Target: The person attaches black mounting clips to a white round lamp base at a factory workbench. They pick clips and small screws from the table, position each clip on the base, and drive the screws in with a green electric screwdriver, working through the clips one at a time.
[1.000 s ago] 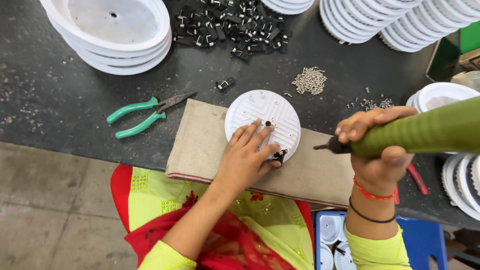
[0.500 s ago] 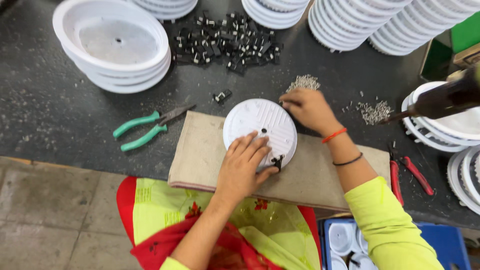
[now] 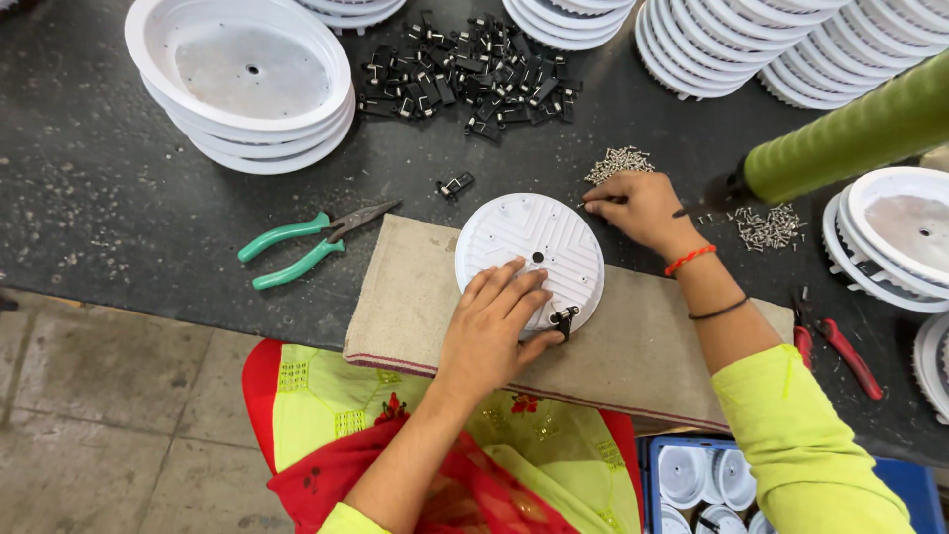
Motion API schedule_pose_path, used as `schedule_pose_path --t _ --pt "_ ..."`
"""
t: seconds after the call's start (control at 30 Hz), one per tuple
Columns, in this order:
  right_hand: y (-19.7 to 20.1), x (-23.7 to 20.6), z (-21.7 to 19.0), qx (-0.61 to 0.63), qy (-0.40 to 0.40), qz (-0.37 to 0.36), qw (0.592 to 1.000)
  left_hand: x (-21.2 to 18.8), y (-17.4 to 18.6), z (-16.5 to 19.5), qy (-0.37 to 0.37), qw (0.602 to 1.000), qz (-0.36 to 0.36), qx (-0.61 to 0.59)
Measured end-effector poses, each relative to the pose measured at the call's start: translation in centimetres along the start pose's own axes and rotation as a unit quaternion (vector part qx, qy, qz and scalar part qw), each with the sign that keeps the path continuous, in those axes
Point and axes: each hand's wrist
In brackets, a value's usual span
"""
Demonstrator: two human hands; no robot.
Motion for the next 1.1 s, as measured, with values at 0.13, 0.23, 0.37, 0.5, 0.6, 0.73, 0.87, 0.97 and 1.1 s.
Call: schedule_pose_path --t 0.13,0.23,0.37,0.5,0.6,0.73,0.87,0.97,1.1 --pt "-0.7 -1.3 0.1 -0.067 0.057 0.052 0.995 0.0 0.0 0.1 0.002 1.000 -0.003 -0.006" --pt "-1.0 -2.6 -1.7 -0.038 0.011 0.080 0.996 -0.1 -0.1 0.1 0.012 1.000 -0.006 -0.002" --pt "-1.1 -8.2 -6.8 0.112 0.039 0.100 0.988 -0.1 -0.3 0.0 0.008 1.000 -0.007 0.002" --pt "-2.1 -11.6 -10.5 0.062 0.157 0.039 0.985 -0.2 -0.4 -0.1 0.007 1.000 -0.016 0.012" --pt "-2.5 -11.7 -11.2 0.045 0.140 0.030 0.989 -0.2 -0.4 0.0 0.007 1.000 -0.016 0.007" --pt "-2.7 -11.3 -11.3 0.027 0.161 0.046 0.985 -0.3 -0.4 0.0 0.007 1.000 -0.012 0.005" --pt "-2.9 -11.5 -11.2 0.033 0.171 0.054 0.983 -0.3 -0.6 -0.1 0.001 1.000 -0.011 0.011" --pt "-3.1 -11.9 -10.9 0.009 0.174 0.047 0.984 -0.3 -0.7 -0.2 0.002 1.000 -0.011 0.018" --pt "-3.8 -12.6 -10.8 -0.029 0.227 0.087 0.970 -0.3 -0.7 -0.2 0.003 1.000 -0.015 0.020"
Point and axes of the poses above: each hand's wrist, its own x-axis towards the middle knuckle, its own y-axis out of the back of the hand, z = x × y, and after that the axes turned 4 degrees about x, right-handed
